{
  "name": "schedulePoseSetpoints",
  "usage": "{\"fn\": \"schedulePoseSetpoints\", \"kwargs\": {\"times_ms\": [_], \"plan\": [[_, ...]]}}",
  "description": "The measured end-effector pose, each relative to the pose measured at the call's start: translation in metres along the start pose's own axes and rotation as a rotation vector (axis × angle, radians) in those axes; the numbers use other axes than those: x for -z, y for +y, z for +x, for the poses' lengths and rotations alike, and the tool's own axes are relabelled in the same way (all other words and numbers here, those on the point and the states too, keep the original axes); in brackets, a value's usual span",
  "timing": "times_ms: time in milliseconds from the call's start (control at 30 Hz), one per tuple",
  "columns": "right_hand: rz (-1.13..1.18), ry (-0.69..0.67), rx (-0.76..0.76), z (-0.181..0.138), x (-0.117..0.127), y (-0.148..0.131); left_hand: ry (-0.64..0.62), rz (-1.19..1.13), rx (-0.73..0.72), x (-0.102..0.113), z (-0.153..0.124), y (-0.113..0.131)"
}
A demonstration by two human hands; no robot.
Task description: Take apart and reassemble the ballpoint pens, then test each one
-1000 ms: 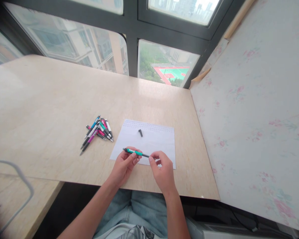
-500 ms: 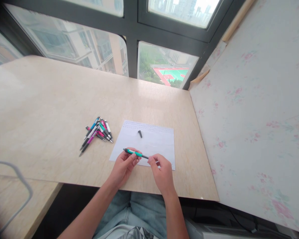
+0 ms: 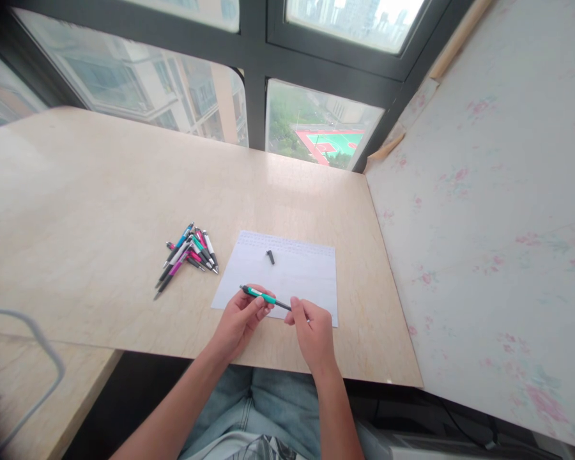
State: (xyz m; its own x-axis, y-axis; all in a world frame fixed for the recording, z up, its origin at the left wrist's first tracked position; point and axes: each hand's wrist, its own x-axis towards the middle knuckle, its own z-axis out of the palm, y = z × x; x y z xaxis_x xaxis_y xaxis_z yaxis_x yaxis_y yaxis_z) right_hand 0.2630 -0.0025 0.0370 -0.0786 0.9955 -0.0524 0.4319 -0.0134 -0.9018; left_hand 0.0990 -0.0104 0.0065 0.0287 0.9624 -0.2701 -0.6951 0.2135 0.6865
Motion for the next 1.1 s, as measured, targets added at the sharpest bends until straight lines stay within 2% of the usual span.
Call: {"fn": "schedulePoseSetpoints", "kwargs": {"times_ms": [133,367,733,967,1033,1100], "plan": [[0.085,0.005,0.023,0.0,-0.003,0.001,0.026,-0.009,0.004,0.0,0.001,0.0],[-0.013,-0.002,0.002,-0.001,-0.002,-0.005,-0.008,-0.004,0.002,0.001,0.001,-0.001],[0.075,-0.034,0.006,0.002,-0.005,-0.002,-0.011,-0.015,-0.01,0.003,0.002,-0.002],[0.172,-0.104,0.017,0.003,-0.006,0.005,0.055,-0.085,0.03,0.003,0.004,-0.001],[0.276,-0.084,0.01,0.008,-0.008,0.012,0.084,-0.128,0.036,0.004,0.005,-0.001],[0.32,-0.007,-0.024,0.018,-0.012,0.019,0.107,-0.181,0.035,0.005,0.006,-0.001]]}}
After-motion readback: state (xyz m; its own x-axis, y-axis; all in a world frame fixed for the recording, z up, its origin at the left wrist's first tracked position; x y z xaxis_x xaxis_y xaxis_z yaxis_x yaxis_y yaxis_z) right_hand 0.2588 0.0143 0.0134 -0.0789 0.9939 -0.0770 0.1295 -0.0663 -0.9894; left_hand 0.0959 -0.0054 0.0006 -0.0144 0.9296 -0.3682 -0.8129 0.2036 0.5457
